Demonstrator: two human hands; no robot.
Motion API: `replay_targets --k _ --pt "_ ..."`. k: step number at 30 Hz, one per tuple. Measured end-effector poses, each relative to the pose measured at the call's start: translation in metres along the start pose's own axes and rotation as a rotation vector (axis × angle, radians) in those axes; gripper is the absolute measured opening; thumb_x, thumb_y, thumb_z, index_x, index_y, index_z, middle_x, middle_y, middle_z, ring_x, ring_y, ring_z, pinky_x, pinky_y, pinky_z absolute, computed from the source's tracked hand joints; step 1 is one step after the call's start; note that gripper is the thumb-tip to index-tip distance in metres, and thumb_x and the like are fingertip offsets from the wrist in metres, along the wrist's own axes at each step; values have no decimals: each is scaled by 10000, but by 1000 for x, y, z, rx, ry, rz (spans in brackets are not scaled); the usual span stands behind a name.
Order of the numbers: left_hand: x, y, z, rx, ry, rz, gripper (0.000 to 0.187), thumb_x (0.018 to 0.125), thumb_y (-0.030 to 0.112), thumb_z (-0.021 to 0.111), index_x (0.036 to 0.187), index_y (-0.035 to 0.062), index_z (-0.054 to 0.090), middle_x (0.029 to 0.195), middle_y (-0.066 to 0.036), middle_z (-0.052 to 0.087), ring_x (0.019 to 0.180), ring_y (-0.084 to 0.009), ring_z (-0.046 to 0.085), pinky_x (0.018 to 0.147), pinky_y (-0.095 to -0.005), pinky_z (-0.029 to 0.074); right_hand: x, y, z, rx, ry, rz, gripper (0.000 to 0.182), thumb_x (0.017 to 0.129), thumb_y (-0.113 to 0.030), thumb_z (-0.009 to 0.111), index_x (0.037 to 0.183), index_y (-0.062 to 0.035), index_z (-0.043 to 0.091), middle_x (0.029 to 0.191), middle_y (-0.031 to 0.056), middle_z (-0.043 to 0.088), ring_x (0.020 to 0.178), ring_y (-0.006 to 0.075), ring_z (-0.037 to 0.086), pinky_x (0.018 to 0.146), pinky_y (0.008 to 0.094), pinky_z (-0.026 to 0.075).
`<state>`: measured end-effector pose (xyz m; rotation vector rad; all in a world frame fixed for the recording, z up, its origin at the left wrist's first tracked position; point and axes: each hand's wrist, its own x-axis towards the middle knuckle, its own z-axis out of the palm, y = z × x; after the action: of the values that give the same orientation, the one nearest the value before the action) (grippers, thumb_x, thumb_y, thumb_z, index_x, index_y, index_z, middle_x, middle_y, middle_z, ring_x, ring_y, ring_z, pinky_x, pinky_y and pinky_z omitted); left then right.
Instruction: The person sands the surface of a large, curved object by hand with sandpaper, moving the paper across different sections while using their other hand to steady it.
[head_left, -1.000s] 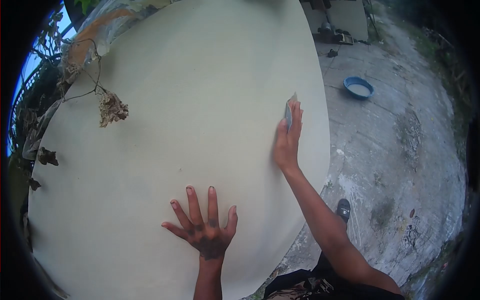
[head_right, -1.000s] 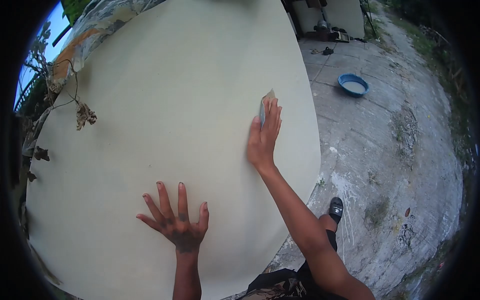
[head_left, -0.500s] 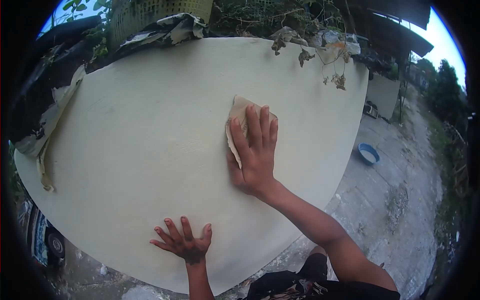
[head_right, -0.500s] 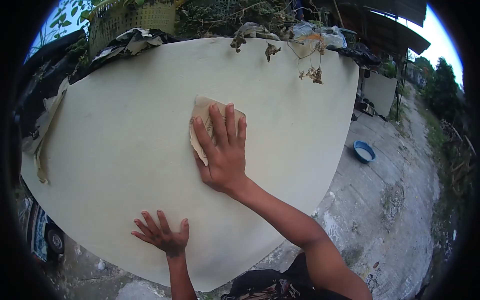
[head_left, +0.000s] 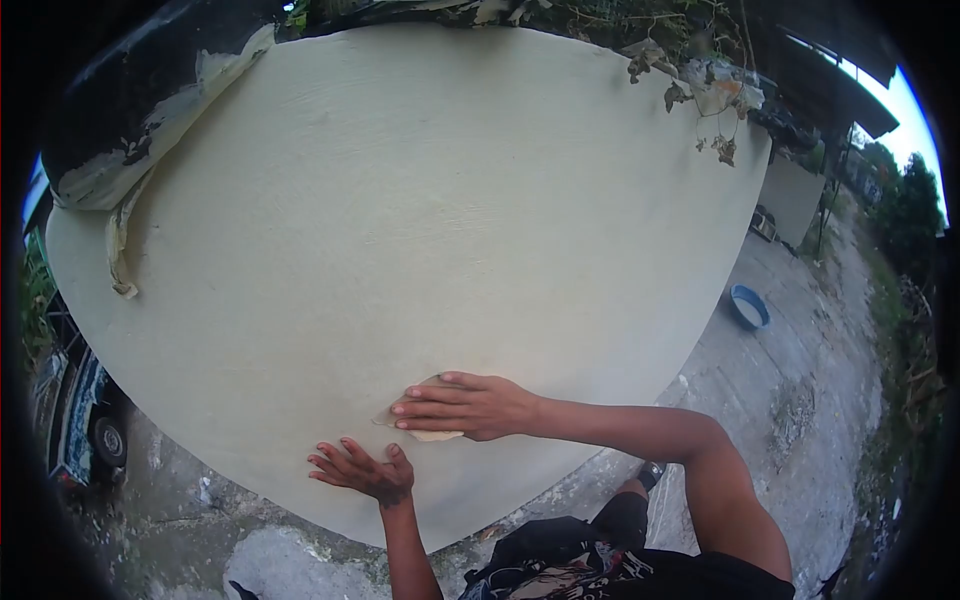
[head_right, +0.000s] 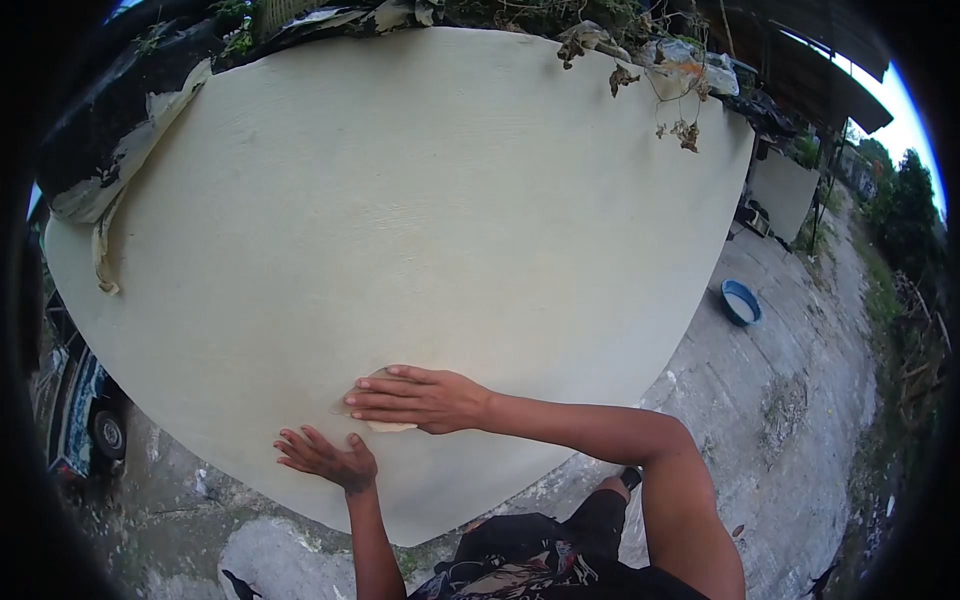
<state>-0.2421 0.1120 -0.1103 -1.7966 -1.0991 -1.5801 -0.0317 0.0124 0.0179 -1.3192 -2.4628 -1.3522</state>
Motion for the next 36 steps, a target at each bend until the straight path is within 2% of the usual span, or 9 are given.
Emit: replay_targets --k 8,11,13,16,23,28,31,34,36 --pt "109 40 -15 4 60 -91 792 1039 591 345 1642 98 200 1686 -249 164 1566 -450 122 1219 -654 34 40 117 -79 3 662 811 817 769 -267 745 1533 -373 475 1641 10 385 1560 301 256 1282 531 56" --pt "81 51 -7 30 28 -71 800 1042 597 327 1648 96 180 1689 -258 140 1567 -455 110 1218 -654 35 15 61 -38 125 623 873 766 866 -241 675 1568 -374 403 1666 -1 337 1554 258 274 1280 549 63" --pt "73 70 -5 6 -2 -21 807 1044 604 317 1652 97 162 1699 -251 104 1570 -458 89 1219 -646 1 -20 18 0 154 400 624 768 859 -243 713 1555 -379 420 1663 10 342 1547 268 292 1276 545 90" --pt "88 103 -3 18 2 28 822 1040 619 313 1655 99 147 1703 -245 82 1572 -457 72 1218 -636 -41 -48 45 -2 149 472 579 748 872 -276 727 1550 -371 427 1661 15 345 1541 275 302 1272 546 110" --pt "159 230 5 23 -19 264 819 1027 601 385 1648 103 191 1687 -262 132 1563 -478 85 1214 -653 -32 -148 193 -52 29 757 1151 645 967 -223 580 1585 -249 395 1682 126 269 1562 393 186 1243 582 94" --pt "117 320 37 -25 -26 505 752 1007 580 450 1604 137 340 1640 -286 264 1517 -541 201 1207 -690 47 -280 122 47 126 796 1480 604 1023 -230 475 1608 -168 342 1689 143 239 1577 378 145 1243 573 52" --pt "105 372 47 -19 -54 626 759 977 565 512 1587 136 370 1624 -293 290 1512 -547 208 1202 -705 49 -358 89 111 326 1054 2009 634 1091 -332 336 1624 -27 180 1689 138 223 1586 367 80 1253 538 23" --pt "102 425 53 -35 -95 721 732 932 541 587 1554 181 447 1652 -217 296 1531 -483 219 1230 -664 38 -442 130 138 523 1220 2465 658 1106 -417 251 1630 -34 142 1697 159 185 1587 356 50 1267 505 22" --pt "98 458 61 -47 -109 767 732 919 552 603 1548 207 461 1658 -185 305 1531 -463 238 1233 -660 45 -464 185 112 486 1152 2348 666 1106 -431 246 1632 -38 135 1703 165 164 1589 349 42 1266 504 17"
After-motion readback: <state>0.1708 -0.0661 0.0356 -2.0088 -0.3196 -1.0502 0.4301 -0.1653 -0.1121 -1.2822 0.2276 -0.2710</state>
